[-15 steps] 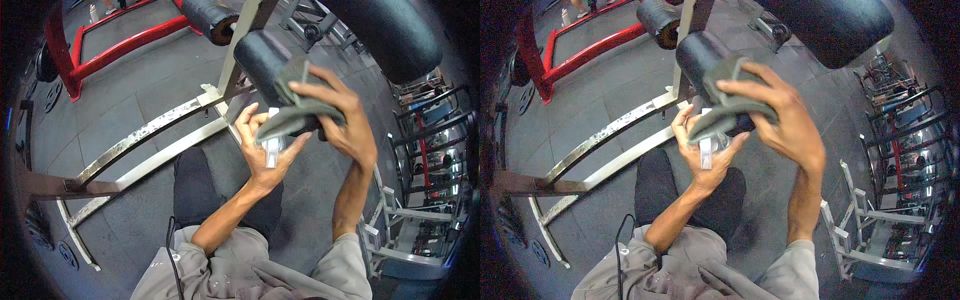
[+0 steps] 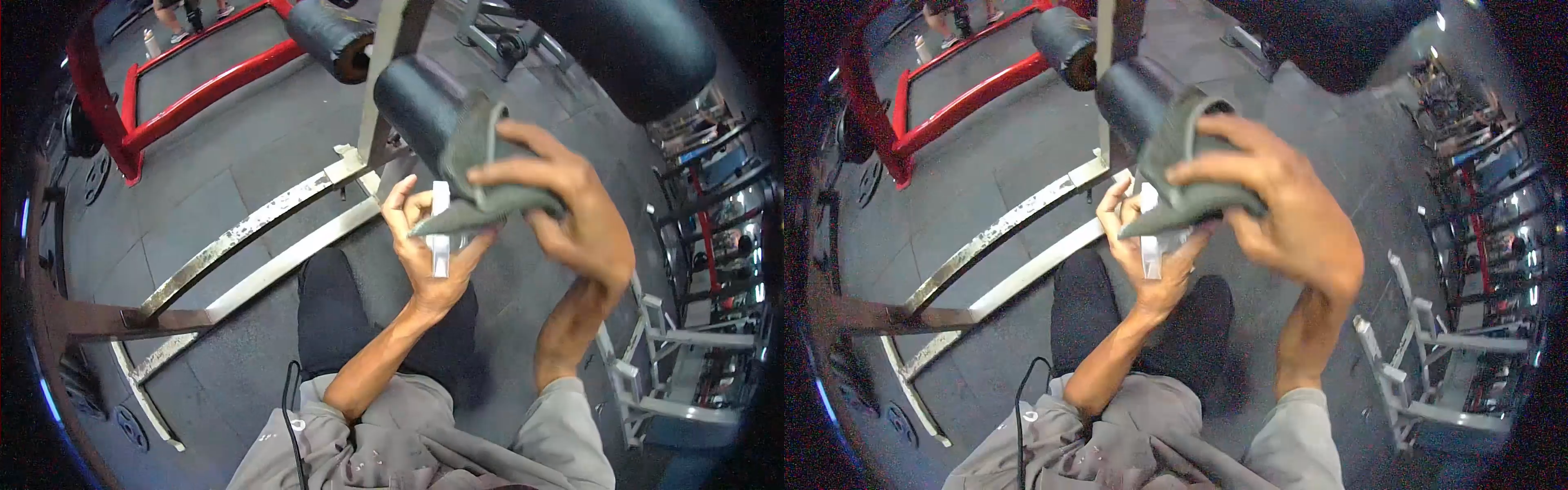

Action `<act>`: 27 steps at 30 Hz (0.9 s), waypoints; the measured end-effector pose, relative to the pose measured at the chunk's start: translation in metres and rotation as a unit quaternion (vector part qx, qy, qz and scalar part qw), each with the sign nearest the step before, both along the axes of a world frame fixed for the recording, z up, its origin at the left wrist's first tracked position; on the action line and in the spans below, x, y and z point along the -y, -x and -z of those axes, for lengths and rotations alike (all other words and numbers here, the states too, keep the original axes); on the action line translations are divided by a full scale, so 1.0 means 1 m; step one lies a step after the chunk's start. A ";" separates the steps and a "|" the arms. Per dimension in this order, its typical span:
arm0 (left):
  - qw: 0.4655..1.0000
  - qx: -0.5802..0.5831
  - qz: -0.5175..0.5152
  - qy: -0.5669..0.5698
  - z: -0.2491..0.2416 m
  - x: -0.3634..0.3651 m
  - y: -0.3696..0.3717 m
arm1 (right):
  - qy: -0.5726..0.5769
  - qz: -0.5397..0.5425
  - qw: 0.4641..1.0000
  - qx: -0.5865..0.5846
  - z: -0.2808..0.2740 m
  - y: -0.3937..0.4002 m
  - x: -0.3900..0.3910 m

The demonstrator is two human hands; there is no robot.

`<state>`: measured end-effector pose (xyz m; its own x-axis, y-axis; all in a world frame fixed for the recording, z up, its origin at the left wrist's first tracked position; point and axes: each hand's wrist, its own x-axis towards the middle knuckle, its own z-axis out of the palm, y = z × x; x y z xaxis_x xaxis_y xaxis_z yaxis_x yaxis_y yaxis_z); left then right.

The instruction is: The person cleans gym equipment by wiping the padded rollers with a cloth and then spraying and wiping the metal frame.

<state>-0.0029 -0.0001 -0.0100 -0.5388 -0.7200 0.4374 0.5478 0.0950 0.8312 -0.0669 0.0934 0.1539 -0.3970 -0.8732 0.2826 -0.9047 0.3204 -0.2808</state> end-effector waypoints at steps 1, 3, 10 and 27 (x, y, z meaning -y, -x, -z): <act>1.000 0.010 -0.007 -0.001 -0.004 -0.002 -0.001 | 0.035 -0.015 0.998 0.051 0.000 0.009 0.011; 0.992 -0.013 0.032 -0.118 -0.007 -0.010 0.002 | 0.059 -0.076 0.995 0.000 0.007 0.053 0.030; 0.998 0.042 -0.002 -0.039 -0.010 -0.007 -0.003 | 0.129 -0.086 0.930 0.335 0.028 0.146 0.072; 0.998 0.050 -0.030 -0.002 -0.006 -0.005 -0.002 | 0.394 -0.017 0.912 0.108 0.077 0.033 -0.024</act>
<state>-0.0010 0.0045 -0.0039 -0.5359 -0.7536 0.3806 0.4555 0.1215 0.8819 -0.0997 0.1175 0.0773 -0.4940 -0.4456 0.7466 -0.8064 -0.0861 -0.5850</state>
